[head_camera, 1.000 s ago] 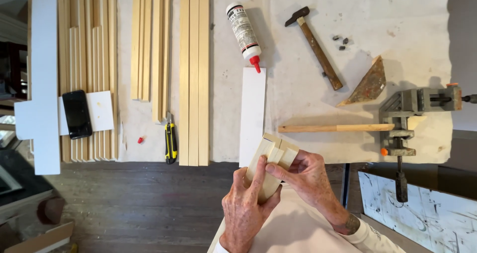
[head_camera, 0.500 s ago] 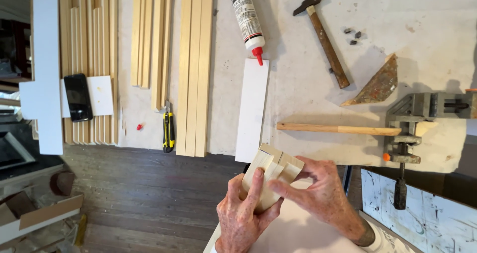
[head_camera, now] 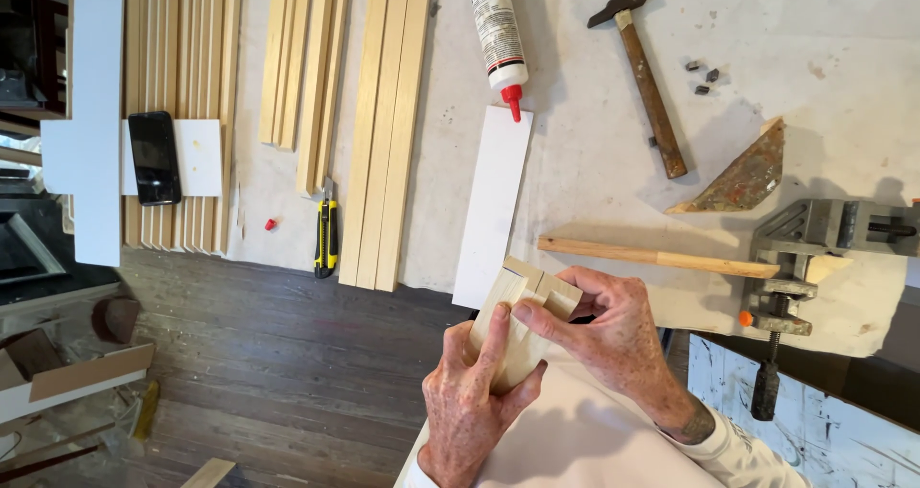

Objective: The person applies wood glue to the end of a wooden slat and spreads it by hand. They then place the slat into a corner jig, secure it with clamps, and tap it with a hammer to align the joint. The person repeats the process with another slat, using a utility knife to trim excess glue.

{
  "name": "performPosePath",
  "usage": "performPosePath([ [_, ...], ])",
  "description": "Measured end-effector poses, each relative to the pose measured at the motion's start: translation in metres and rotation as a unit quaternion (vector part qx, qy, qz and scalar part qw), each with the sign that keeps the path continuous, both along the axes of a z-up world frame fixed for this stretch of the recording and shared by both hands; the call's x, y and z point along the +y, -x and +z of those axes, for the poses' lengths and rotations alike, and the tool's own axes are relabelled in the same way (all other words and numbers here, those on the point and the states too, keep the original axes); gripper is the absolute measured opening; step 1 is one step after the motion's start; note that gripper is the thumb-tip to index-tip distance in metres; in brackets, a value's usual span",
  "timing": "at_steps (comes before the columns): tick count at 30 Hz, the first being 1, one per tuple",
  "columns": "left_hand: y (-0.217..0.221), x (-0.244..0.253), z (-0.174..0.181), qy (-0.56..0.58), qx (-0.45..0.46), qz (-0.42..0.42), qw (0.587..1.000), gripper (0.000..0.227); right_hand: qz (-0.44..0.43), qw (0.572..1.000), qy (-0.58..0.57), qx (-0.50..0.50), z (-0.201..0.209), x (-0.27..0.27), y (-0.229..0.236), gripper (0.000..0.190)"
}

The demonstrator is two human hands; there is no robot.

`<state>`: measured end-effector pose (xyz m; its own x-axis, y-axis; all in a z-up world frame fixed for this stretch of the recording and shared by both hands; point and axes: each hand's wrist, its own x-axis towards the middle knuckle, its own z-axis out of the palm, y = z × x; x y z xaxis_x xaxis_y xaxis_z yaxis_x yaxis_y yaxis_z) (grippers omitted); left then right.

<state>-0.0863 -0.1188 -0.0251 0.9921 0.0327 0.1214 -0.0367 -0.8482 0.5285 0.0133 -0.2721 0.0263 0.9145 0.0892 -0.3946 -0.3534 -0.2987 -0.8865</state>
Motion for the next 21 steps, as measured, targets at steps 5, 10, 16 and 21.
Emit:
performPosePath([
  [5,0.003,0.000,-0.001,0.006,0.016,-0.003,1.000,0.075,0.006,1.000,-0.003,0.015,0.003,-0.001,-0.003,0.025],
  [10,0.002,0.003,-0.001,0.010,0.008,-0.006,1.000,0.076,0.050,0.997,-0.046,0.043,0.009,-0.009,-0.012,0.032],
  [16,-0.004,0.009,0.003,0.031,0.006,-0.010,0.999,0.072,0.277,0.876,0.107,-0.381,0.003,-0.032,-0.030,0.049],
  [21,-0.013,0.019,0.008,0.007,0.035,0.003,0.999,0.076,0.321,0.865,0.076,-0.379,-0.013,-0.060,-0.051,0.059],
])
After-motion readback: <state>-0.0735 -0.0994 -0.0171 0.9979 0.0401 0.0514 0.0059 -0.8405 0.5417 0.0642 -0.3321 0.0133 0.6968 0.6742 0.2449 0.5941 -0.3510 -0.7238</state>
